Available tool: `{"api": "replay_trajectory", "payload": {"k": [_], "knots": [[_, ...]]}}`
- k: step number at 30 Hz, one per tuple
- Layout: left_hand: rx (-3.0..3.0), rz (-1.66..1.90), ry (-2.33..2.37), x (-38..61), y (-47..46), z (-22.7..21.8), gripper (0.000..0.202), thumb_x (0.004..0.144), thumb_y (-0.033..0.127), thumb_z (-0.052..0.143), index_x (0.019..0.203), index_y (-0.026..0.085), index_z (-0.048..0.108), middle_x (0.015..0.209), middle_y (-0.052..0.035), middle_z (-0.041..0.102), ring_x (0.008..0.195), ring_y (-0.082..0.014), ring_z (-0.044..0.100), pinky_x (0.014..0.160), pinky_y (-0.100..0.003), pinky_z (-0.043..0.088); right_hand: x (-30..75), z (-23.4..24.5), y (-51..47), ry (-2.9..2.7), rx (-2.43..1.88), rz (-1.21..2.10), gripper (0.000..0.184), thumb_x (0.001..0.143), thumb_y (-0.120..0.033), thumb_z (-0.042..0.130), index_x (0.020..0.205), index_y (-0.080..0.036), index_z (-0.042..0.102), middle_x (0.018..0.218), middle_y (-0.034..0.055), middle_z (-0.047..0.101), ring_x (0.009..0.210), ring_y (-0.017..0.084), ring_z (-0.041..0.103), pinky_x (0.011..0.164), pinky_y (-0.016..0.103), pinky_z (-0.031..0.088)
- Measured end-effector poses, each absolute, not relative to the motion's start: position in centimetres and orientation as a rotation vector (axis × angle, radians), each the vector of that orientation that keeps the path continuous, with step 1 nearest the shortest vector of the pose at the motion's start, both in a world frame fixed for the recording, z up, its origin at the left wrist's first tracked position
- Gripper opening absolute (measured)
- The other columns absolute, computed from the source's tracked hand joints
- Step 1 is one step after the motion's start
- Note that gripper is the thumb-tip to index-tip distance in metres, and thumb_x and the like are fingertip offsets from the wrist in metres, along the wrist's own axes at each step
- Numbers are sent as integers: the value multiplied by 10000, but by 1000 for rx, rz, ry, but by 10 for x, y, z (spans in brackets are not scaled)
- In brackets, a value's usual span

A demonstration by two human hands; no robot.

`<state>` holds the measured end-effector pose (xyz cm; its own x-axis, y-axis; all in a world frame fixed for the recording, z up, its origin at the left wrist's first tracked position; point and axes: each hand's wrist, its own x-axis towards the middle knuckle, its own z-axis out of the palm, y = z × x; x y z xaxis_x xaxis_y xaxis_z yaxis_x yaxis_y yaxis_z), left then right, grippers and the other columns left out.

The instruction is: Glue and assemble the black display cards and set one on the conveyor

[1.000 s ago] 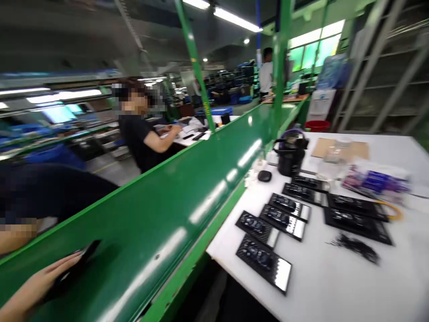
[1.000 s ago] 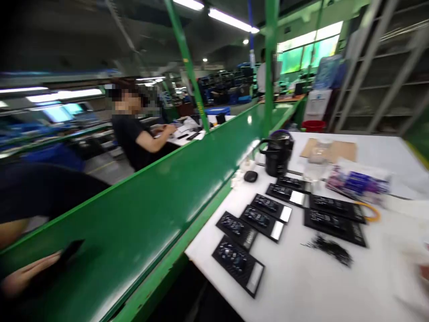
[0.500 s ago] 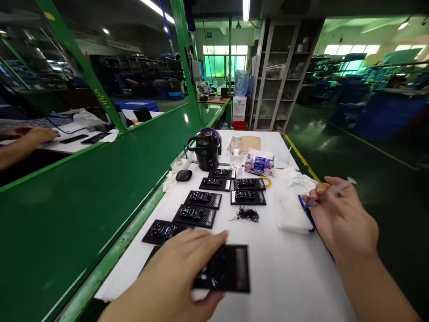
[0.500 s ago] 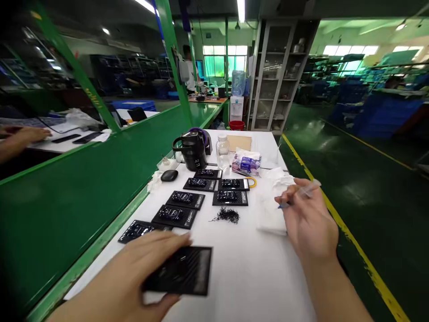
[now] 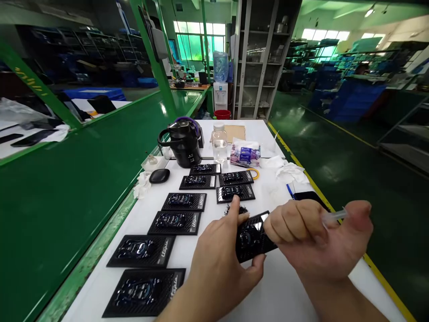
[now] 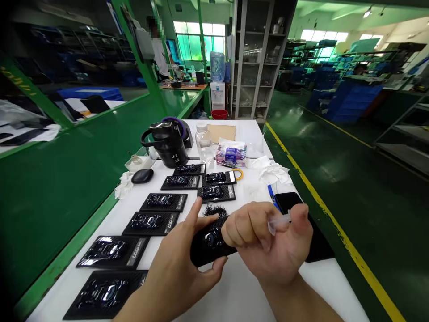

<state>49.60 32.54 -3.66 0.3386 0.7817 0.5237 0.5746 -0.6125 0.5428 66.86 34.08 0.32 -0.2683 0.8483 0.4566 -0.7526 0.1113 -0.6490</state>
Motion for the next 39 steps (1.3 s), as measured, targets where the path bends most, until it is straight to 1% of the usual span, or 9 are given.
{"api": "replay_trajectory", "payload": {"k": [3, 6, 12, 21, 31, 39], "knots": [[2334, 1139, 1244, 499, 326, -37, 1087, 683, 154, 721, 1567, 204, 92, 1166, -89, 692, 1019, -257, 667, 891, -410, 579, 665, 4, 341, -979, -154, 1553, 647, 901, -738, 380, 524, -218, 298, 470, -42, 209, 446, 134, 242, 492, 315, 249], [2357, 1156, 1239, 499, 325, -36, 1081, 671, 124, 703, 1567, 202, 105, 1167, -89, 692, 1020, -252, 668, 895, -397, 588, 662, 0, 342, -968, -181, 1552, 645, 890, -735, 397, 520, -215, 298, 466, -42, 207, 443, 132, 250, 499, 317, 250], [2367, 1154, 1251, 497, 323, -37, 1054, 674, 114, 683, 1567, 176, 126, 1177, -102, 688, 1025, -258, 667, 896, -396, 599, 660, -4, 343, -988, -204, 1569, 636, 881, -722, 402, 511, -216, 296, 447, -46, 194, 425, 127, 226, 497, 321, 254], [2368, 1112, 1285, 496, 322, -41, 1031, 663, 127, 697, 1551, 169, 176, 1117, -120, 695, 985, -270, 671, 853, -416, 609, 658, -6, 346, -1050, -256, 1557, 623, 897, -706, 379, 519, -218, 298, 461, -39, 194, 440, 138, 237, 501, 317, 262], [2356, 1086, 1273, 496, 325, -42, 993, 677, 132, 702, 1534, 147, 202, 1103, -117, 697, 974, -265, 672, 854, -410, 602, 657, -7, 347, -1029, -248, 1556, 619, 908, -693, 363, 519, -217, 298, 459, -39, 202, 445, 134, 229, 489, 317, 256], [2347, 1073, 1273, 495, 322, -42, 995, 679, 141, 701, 1536, 169, 197, 1110, -119, 693, 985, -274, 665, 860, -419, 597, 657, -7, 346, -1014, -240, 1568, 599, 908, -671, 374, 524, -217, 297, 470, -36, 202, 462, 140, 231, 499, 317, 259]]}}
